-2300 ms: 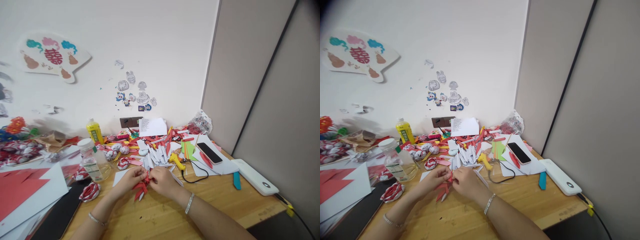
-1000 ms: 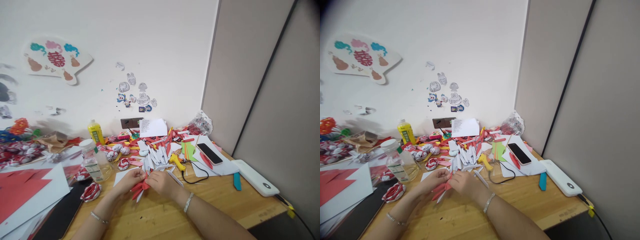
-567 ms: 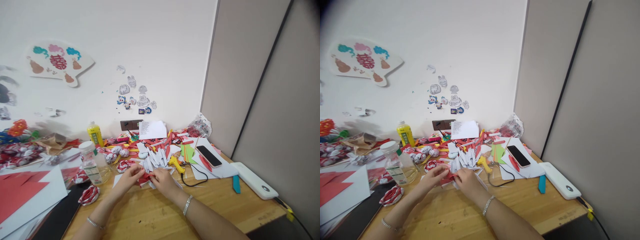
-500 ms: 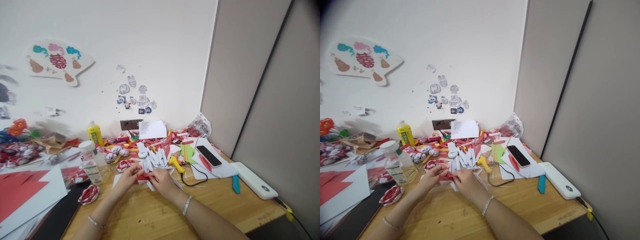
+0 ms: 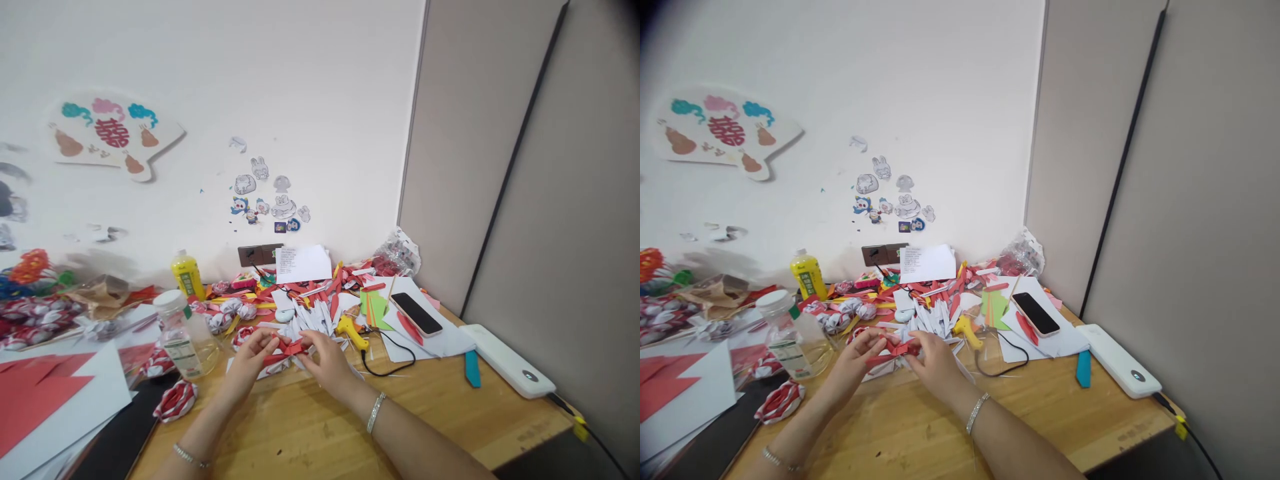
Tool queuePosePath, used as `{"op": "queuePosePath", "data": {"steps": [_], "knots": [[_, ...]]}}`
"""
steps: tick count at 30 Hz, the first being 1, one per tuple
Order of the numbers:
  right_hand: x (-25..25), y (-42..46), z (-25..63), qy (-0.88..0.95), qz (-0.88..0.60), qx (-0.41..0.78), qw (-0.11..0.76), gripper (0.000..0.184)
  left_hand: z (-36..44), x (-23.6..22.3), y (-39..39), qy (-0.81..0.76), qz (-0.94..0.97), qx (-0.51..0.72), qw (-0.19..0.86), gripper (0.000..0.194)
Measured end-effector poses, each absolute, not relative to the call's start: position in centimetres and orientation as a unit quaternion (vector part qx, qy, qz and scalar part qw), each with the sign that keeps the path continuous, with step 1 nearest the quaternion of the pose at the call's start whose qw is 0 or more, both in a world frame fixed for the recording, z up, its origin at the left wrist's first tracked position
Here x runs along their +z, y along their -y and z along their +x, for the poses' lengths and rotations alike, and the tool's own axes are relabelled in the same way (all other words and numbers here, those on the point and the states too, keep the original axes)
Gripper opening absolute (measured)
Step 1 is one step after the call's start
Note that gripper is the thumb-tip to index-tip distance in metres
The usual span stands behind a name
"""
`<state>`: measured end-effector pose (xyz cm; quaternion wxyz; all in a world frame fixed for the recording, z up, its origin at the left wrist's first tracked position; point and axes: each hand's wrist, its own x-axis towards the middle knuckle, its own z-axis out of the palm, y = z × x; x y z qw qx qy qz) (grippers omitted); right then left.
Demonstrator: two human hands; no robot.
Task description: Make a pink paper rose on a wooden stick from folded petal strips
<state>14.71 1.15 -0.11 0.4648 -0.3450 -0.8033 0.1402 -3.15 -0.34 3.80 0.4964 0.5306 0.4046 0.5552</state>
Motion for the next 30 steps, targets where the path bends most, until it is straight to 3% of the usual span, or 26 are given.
{"op": "queuePosePath", "data": {"steps": [9,19,26,30], "knots": [[-0.3,-2.2,15.0,0.784,-0.339,0.130,0.503,0.015,-2.9,3.7,0.8,-0.338,0.446,0.598,0.573,0.013],[0.8,-1.5,15.5,0.835,-0.271,-0.029,0.478,0.023,-3.1,1.8,-0.3,-0.292,0.339,0.577,0.684,0.022],[1.3,-3.1,17.2,0.811,-0.329,-0.080,0.477,0.024,-3.0,1.4,-0.3,-0.327,0.353,0.561,0.673,0.029],[2.2,-5.4,20.5,0.753,-0.440,-0.089,0.481,0.020,-3.2,1.5,-0.5,-0.352,0.360,0.563,0.655,0.027]]}}
